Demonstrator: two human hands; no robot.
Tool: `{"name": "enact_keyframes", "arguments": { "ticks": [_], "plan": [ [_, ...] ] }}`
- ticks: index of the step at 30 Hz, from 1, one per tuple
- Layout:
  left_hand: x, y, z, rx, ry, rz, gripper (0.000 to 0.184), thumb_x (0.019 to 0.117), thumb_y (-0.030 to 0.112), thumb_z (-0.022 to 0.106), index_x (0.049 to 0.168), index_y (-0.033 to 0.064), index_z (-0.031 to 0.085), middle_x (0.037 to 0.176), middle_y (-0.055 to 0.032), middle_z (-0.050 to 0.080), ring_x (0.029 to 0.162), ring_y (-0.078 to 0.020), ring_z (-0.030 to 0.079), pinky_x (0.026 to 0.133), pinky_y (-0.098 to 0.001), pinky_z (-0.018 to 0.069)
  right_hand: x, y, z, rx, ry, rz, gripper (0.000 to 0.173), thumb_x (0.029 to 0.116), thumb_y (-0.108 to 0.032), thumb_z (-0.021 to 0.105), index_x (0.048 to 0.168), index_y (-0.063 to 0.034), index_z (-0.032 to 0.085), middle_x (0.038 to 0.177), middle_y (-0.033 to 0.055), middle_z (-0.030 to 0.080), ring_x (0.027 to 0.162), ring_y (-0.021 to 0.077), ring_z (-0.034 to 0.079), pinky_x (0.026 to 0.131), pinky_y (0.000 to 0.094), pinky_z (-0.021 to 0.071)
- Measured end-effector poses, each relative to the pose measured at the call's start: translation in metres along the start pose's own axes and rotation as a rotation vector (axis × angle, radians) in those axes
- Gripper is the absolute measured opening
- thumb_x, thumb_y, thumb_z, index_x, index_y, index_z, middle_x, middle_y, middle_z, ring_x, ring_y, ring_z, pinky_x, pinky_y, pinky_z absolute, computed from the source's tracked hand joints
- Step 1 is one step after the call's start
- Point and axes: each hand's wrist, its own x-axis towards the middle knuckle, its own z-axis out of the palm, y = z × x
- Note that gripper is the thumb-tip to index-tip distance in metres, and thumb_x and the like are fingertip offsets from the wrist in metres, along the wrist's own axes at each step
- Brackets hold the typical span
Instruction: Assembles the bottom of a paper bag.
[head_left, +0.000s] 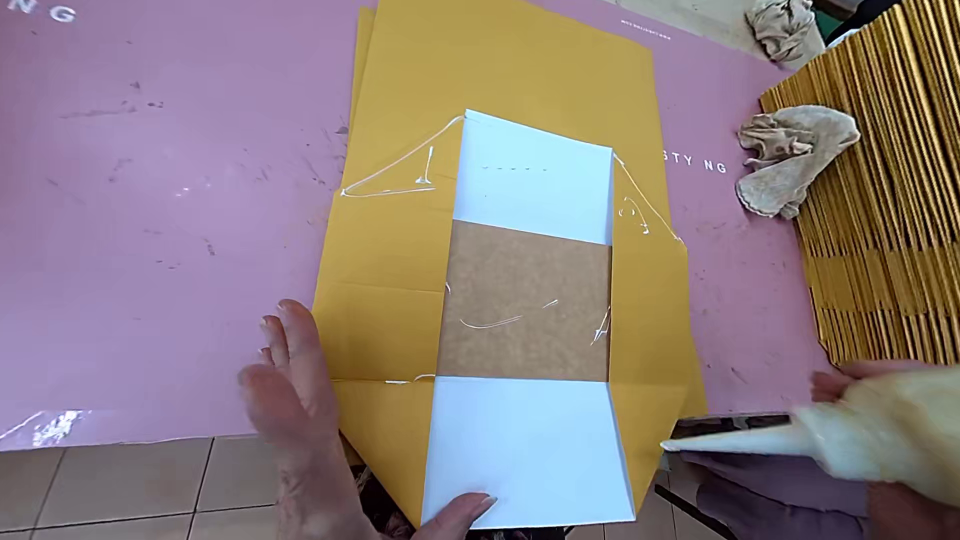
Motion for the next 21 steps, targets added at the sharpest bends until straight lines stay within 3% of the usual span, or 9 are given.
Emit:
{"name": "enact_keyframes", "arguments": {
  "ticks": [1, 3, 7, 10, 14, 18, 21],
  "plan": [
    [0.0, 0.0, -0.001, 0.004, 0.001, 0.005, 0.132, 0.0756, 0.072, 0.073, 0.163, 0.0246, -0.014, 0.172, -0.0173, -0.001, 0.158, -0.0348, 0.006, 0.129, -0.0507, 0.0078, 0.005, 0.006, -0.002, -0.049, 0.034, 0.014, 0.071, 0.0685, -0.03, 0.09, 0.121, -0.0045, 0.05, 0.097, 0.0105, 0.072, 0.086, 0.0271, 0.074, 0.074, 0.0438, 0.0644],
    [0.0, -0.002, 0.0, -0.007, 0.019, 0.018, 0.131, 0.0742, 0.071, 0.074, 0.163, 0.0317, -0.014, 0.172, -0.0156, 0.0, 0.158, -0.0362, 0.009, 0.129, -0.0531, 0.0104, 0.012, 0.015, 0.002, -0.107, 0.094, 0.04, 0.082, 0.0622, -0.03, 0.092, 0.124, -0.0055, 0.045, 0.098, 0.0095, 0.07, 0.086, 0.0282, 0.074, 0.073, 0.0452, 0.0652],
    [-0.001, -0.007, -0.001, 0.006, 0.023, 0.048, 0.13, 0.0733, 0.07, 0.076, 0.163, 0.0362, -0.012, 0.172, -0.0141, 0.002, 0.158, -0.0366, 0.011, 0.128, -0.0549, 0.0118, 0.017, 0.024, 0.022, -0.105, 0.107, 0.084, 0.076, 0.064, -0.034, 0.092, 0.122, -0.0114, 0.049, 0.099, 0.0064, 0.072, 0.089, 0.025, 0.075, 0.073, 0.0406, 0.0656],
    [0.0, -0.01, -0.005, 0.055, 0.002, 0.057, 0.131, 0.0743, 0.074, 0.072, 0.164, 0.0285, -0.012, 0.171, -0.0214, 0.002, 0.157, -0.039, 0.011, 0.127, -0.0563, 0.0112, 0.016, 0.023, 0.04, -0.052, 0.089, 0.103, 0.069, 0.0631, -0.032, 0.093, 0.117, -0.0147, 0.054, 0.096, 0.0045, 0.073, 0.087, 0.0231, 0.075, 0.07, 0.0395, 0.0659],
    [0.0, -0.011, -0.005, 0.037, 0.01, 0.057, 0.131, 0.0734, 0.072, 0.075, 0.163, 0.0337, -0.013, 0.171, -0.0182, 0.005, 0.157, -0.0373, 0.011, 0.128, -0.057, 0.0091, 0.016, 0.02, 0.047, -0.049, 0.079, 0.1, 0.073, 0.0596, -0.031, 0.095, 0.117, -0.0166, 0.052, 0.096, 0.0023, 0.073, 0.086, 0.0215, 0.075, 0.07, 0.0399, 0.0665],
    [-0.002, -0.022, -0.007, 0.096, 0.002, 0.086, 0.135, 0.0699, 0.078, 0.071, 0.164, 0.0229, -0.008, 0.167, -0.0289, 0.01, 0.155, -0.0451, 0.015, 0.126, -0.0598, 0.0131, 0.019, 0.019, 0.038, -0.064, 0.123, 0.116, 0.067, 0.0634, -0.028, 0.092, 0.116, -0.0179, 0.053, 0.096, -0.0008, 0.073, 0.085, 0.0175, 0.075, 0.068, 0.0369, 0.0666],
    [-0.004, -0.026, -0.009, 0.09, -0.01, 0.08, 0.139, 0.068, 0.078, 0.073, 0.164, 0.0171, -0.006, 0.166, -0.0312, 0.011, 0.154, -0.0455, 0.017, 0.126, -0.0588, 0.015, 0.023, 0.018, 0.025, -0.085, 0.153, 0.141, 0.064, 0.0659, -0.028, 0.09, 0.116, -0.0184, 0.053, 0.096, -0.0013, 0.073, 0.085, 0.017, 0.075, 0.068, 0.0366, 0.0665]
  ]
}}
